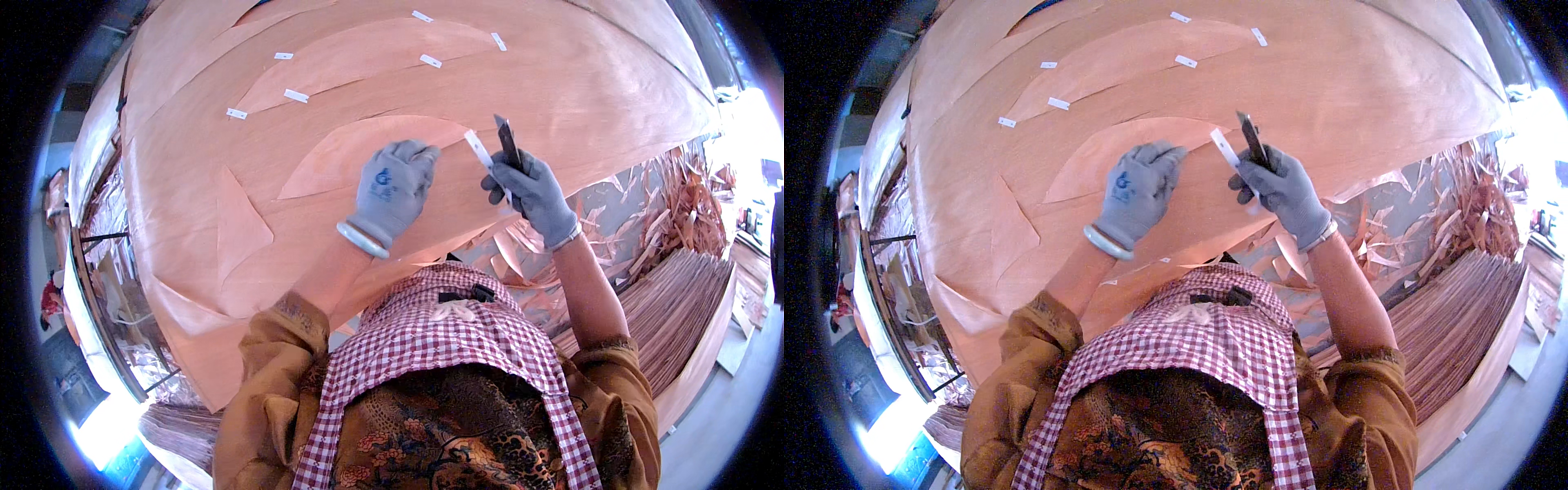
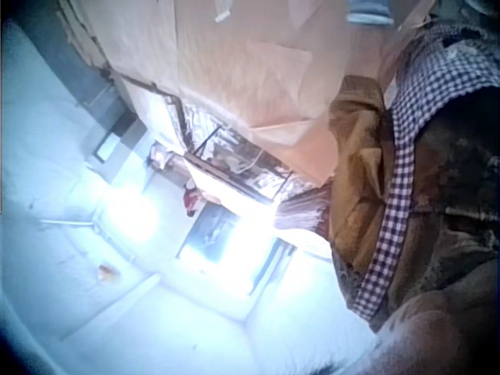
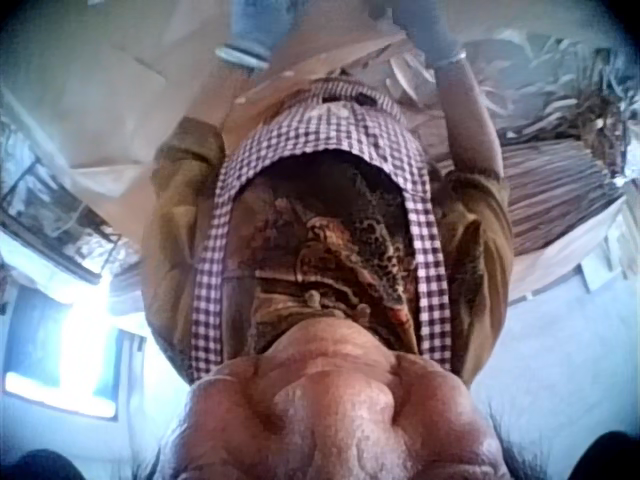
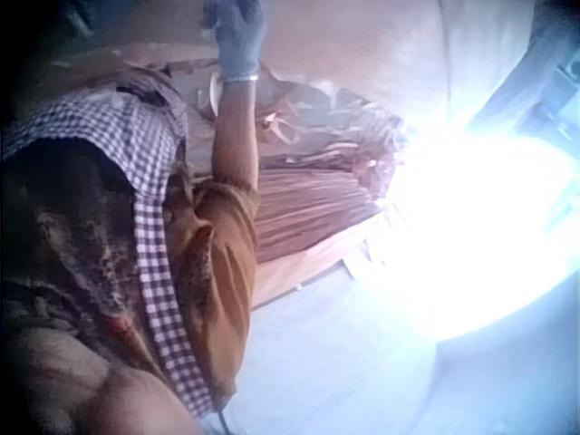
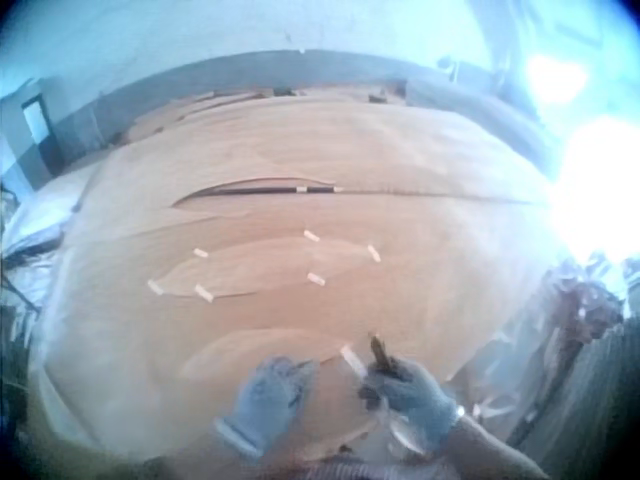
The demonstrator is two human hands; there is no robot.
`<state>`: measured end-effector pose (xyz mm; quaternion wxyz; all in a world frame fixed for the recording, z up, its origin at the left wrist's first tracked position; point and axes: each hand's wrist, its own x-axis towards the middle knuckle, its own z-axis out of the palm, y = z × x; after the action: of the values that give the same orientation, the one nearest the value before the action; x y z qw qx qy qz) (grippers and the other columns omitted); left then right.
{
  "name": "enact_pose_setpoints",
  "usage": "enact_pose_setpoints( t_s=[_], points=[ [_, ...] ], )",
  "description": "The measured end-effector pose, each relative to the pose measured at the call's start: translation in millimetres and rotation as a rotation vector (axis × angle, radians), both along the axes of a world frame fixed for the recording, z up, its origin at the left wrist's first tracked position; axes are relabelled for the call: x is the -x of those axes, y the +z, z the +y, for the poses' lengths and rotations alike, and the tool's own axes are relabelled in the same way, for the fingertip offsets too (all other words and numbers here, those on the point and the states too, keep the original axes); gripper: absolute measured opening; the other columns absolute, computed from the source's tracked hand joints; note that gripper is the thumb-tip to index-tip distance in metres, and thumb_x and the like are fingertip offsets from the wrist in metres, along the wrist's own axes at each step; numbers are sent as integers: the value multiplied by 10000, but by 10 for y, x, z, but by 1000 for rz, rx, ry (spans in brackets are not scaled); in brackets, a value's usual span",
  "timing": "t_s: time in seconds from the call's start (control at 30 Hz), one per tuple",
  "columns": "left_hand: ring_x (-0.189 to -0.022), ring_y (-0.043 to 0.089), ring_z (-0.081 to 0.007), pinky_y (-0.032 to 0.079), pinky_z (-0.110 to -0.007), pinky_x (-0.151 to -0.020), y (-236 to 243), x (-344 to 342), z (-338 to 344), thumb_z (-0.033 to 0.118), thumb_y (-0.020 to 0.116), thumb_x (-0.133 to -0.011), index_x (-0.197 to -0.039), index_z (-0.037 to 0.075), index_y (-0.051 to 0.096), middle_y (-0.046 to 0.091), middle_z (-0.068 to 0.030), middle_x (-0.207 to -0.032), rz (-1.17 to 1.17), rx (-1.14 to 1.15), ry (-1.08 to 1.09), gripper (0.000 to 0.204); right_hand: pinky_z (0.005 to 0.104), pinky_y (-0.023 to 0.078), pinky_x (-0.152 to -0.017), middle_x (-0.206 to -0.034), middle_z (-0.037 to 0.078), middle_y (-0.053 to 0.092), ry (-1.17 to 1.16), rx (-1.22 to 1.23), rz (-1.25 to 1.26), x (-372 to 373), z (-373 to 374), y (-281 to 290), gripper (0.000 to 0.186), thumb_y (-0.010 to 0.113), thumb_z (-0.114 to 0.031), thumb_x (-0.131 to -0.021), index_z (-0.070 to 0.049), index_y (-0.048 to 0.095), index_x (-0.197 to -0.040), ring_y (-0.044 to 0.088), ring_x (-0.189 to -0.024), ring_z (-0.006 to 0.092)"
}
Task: The person cuts sheets of wood veneer using a utility knife, uses a measuring tape to mark lengths, and stacks the cut pieces on a table.
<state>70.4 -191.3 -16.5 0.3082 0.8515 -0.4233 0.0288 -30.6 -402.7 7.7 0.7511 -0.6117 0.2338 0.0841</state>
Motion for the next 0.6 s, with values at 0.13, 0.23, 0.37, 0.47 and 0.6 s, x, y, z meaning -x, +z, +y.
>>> enact_pose_setpoints(
  t_s=[0.13, 0.23, 0.37, 0.47, 0.6],
  points=[
    [-1019, 565, -291, 487, -390, -830, -141, -171, -163, 84, 539, -823, -1122, 104, 610, 592, -85, -1126, -88, -175, -79, 308, 232, 482, -534, -820, 102, 641, -18, -16, -42, -315, -79, -57, 221, 585, -130, -905, 13, 539, -1067, 612, -596, 138],
    [-1029, 561, -283, 481, -386, -848, -387, -256, -196, 90, 537, -819, -1148, 109, 595, 577, -69, -1159, -156, -252, -116, 334, 251, 490, -500, -787, 100, 637, -24, -15, 21, -523, -51, -161, 164, 577, -94, -904, 7, 537, -1027, 606, -579, 140],
    [-1054, 554, -222, 499, -348, -813, -418, -281, -244, 84, 535, -807, -1118, 80, 587, 553, -61, -1189, -217, -304, -131, 316, 256, 489, -494, -767, 94, 632, -21, -15, 61, -607, -147, -457, 127, 579, -54, -891, 16, 535, -988, 600, -575, 138],
    [-1045, 552, -234, 499, -356, -798, -456, -294, -238, 94, 547, -801, -1172, 75, 560, 533, -74, -1223, -222, -307, -121, 372, 255, 491, -499, -766, 92, 631, -22, 3, 97, -618, -118, -438, 124, 576, -53, -894, 19, 536, -987, 601, -583, 142],
    [-1029, 548, -269, 491, -386, -803, -355, -307, -319, 126, 580, -781, -1263, 79, 514, 517, -91, -1271, -140, -325, -128, 489, 256, 495, -509, -781, 91, 630, 2, 1, 66, -601, -168, -485, 137, 561, -60, -903, 21, 539, -1012, 607, -607, 142]
  ],
)
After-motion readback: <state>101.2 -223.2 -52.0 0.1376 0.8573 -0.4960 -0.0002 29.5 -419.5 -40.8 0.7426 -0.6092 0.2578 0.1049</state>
